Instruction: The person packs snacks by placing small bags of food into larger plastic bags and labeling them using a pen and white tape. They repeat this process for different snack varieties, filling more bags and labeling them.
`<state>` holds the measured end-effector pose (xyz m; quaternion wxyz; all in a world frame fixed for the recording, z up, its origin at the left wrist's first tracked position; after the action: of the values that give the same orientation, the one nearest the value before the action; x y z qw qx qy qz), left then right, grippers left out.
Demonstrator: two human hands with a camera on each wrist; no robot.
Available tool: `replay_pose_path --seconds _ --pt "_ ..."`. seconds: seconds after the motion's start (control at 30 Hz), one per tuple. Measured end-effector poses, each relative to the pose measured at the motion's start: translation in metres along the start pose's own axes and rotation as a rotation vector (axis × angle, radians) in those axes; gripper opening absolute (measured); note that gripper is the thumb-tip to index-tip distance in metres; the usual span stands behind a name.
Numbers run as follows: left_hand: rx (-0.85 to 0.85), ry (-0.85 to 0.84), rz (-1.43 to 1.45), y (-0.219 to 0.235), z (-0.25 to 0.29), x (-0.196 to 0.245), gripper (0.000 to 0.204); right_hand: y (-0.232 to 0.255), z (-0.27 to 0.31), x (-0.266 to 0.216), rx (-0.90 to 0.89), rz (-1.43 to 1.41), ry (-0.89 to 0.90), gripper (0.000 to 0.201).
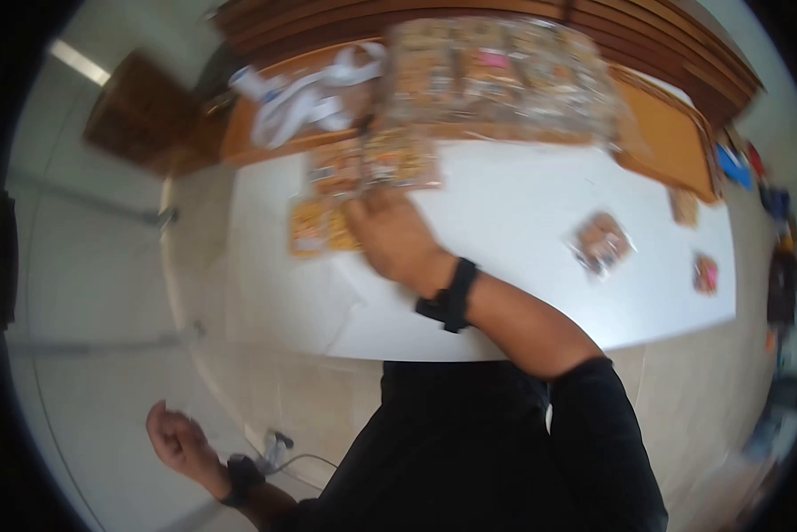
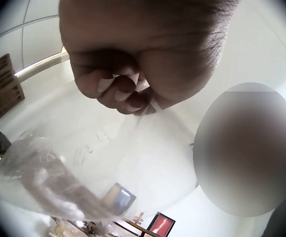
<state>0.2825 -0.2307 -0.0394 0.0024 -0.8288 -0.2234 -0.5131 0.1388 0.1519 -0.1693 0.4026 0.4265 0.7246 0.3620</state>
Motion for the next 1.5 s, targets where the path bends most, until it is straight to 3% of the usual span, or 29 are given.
replay_pose_path --seconds 0.1,0.17,0.27,0.47,0.53,0.57,0.6,0.67,0.7,0.73,0.77,0.87,0.9,0.97,1.0,1.03,1.17,1.3,1.43,1.5 --pt "-0.100 -0.052 -0.018 0.012 -0.011 -0.023 0.042 0.011 0.010 0.002 0.066 0.009 0.007 0.021" --pt "-0.017 -0.030 -0.046 0.011 -0.018 -0.022 0.041 0.021 0.020 0.005 0.106 0.036 -0.006 0.019" --pt "0.163 -0.017 -0.167 0.013 -0.029 -0.007 0.039 0.032 0.038 0.006 0.114 0.047 -0.033 0.019" --pt "0.147 -0.150 0.004 -0.015 -0.031 0.037 0.033 0.052 0.089 0.006 0.046 0.015 -0.071 0.022" --pt "0.098 -0.202 0.045 -0.044 -0.028 0.074 0.008 0.059 0.108 0.009 0.038 -0.003 -0.116 0.025" --pt "0.076 -0.229 0.061 -0.059 -0.024 0.090 0.024 0.060 0.117 0.011 0.030 -0.018 -0.154 0.027" --pt "0.037 -0.275 0.017 -0.072 -0.018 0.095 0.009 0.061 0.126 0.014 0.022 -0.035 -0.189 0.028" --pt "-0.032 -0.367 -0.082 -0.097 -0.001 0.101 0.029 0.064 0.138 0.017 0.013 -0.033 -0.234 0.032" --pt "-0.184 -0.689 -0.329 -0.138 0.018 0.133 0.027 0.066 0.142 0.018 0.007 -0.037 -0.248 0.033" --pt "-0.371 -0.485 -0.233 -0.163 0.029 0.130 0.023 0.071 0.147 0.021 0.013 -0.025 -0.271 0.033" --pt "-0.532 -0.110 -0.155 -0.180 0.044 0.112 0.017 0.075 0.153 0.025 0.020 -0.018 -0.291 0.033" --pt "-1.306 -0.425 -0.139 -0.304 0.132 0.162 0.034 0.092 0.179 0.036 0.080 -0.019 -0.336 0.031" --pt "-1.432 -0.397 -0.021 -0.319 0.159 0.167 0.042 0.097 0.191 0.043 0.071 -0.026 -0.363 0.029" --pt "-1.366 -0.365 0.127 -0.341 0.191 0.164 0.046 0.125 0.211 0.049 0.073 -0.078 -0.433 0.036" --pt "-1.367 -0.389 0.048 -0.351 0.202 0.156 0.046 0.127 0.229 0.057 0.068 -0.018 -0.478 0.043" --pt "-1.373 -0.414 -0.024 -0.361 0.212 0.149 0.045 0.120 0.245 0.068 -0.055 -0.013 -0.526 0.047" --pt "-1.289 -0.425 -0.169 -0.372 0.215 0.120 0.044 0.148 0.272 0.063 0.094 0.092 -0.557 0.047" --pt "-1.276 -0.208 -0.067 -0.386 0.211 0.099 0.039 0.149 0.284 0.068 0.086 0.058 -0.525 0.049" --pt "-1.140 -0.046 0.197 -0.418 0.207 0.081 0.036 0.156 0.302 0.090 0.046 0.014 -0.653 0.048" --pt "-1.115 -0.006 0.265 -0.437 0.207 0.071 0.035 0.164 0.323 0.106 0.110 -0.144 -0.853 0.044"
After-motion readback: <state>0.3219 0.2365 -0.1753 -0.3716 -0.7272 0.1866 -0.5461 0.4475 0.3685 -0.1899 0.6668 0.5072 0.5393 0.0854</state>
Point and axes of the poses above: each hand's wrist, its own z-axis away from the middle knuckle, its own y-axis out of the back of the hand, x = y × z, the point moved 10 cm from there along -z, towards the middle knuckle, and after that the axes turned 7 degrees about z, right-handed, at the moved point
